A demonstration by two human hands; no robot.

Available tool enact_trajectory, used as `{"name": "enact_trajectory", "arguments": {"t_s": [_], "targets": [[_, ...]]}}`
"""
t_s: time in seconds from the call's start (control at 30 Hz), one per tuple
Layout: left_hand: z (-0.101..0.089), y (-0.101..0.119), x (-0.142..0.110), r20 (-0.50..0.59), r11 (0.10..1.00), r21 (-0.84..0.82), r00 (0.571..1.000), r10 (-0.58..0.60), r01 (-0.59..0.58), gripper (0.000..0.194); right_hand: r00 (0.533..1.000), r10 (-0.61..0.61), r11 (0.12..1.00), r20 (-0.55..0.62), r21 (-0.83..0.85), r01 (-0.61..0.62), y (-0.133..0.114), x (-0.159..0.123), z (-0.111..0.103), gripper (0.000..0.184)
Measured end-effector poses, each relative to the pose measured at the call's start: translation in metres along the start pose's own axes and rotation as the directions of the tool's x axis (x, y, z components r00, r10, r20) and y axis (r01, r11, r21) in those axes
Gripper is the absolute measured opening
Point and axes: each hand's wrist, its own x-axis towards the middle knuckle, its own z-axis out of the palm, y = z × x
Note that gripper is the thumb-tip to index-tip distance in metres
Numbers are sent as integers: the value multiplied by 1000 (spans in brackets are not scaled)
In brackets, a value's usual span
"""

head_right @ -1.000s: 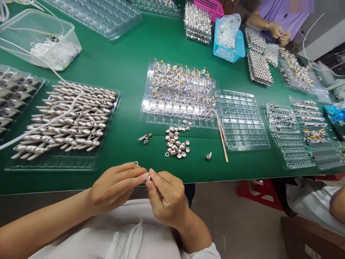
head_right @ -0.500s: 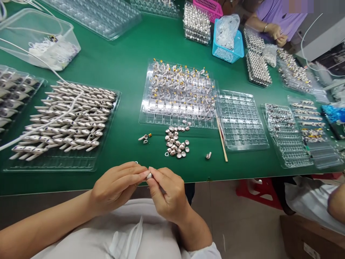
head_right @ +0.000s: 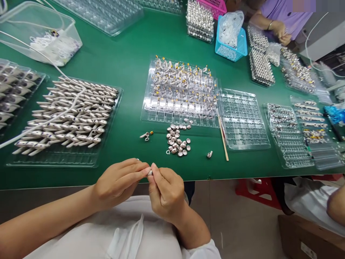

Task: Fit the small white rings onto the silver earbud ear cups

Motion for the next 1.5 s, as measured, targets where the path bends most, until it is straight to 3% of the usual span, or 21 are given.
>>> {"name": "enact_trajectory", "arguments": {"t_s": [0.2, 0.43, 0.73, 0.9, 1.03, 1.37, 1.5], "targets": [[0, -3, -3, 17, 1000, -13, 1000, -19, 19, 28, 999, -42, 998, -5, -43, 42, 1, -2, 2, 50], [4, -1, -5, 50, 997, -38, 996, -68, 69, 36, 1000, 6, 999, -8, -33, -6, -1, 3, 0, 35], [8, -3, -5, 39, 997, -62, 998, -52, 54, 39, 987, 162, 983, 4, 88, -162, -4, 4, 0, 29], [9, 0, -6, 24, 993, -86, 996, -84, 86, 45, 973, 216, 963, 84, 148, -227, 1, 3, -4, 31], [10, -1, -7, 37, 993, -82, 995, -88, 91, 45, 973, 188, 972, 133, 116, -203, 3, 3, -5, 32], [9, 3, -5, -12, 990, -33, 991, -136, 136, 26, 994, 97, 992, 60, 81, -101, 2, 0, -5, 37], [8, 2, -4, 17, 997, 1, 997, -76, 76, 26, 997, 43, 999, 66, 25, -45, 4, -1, -5, 41]]}}
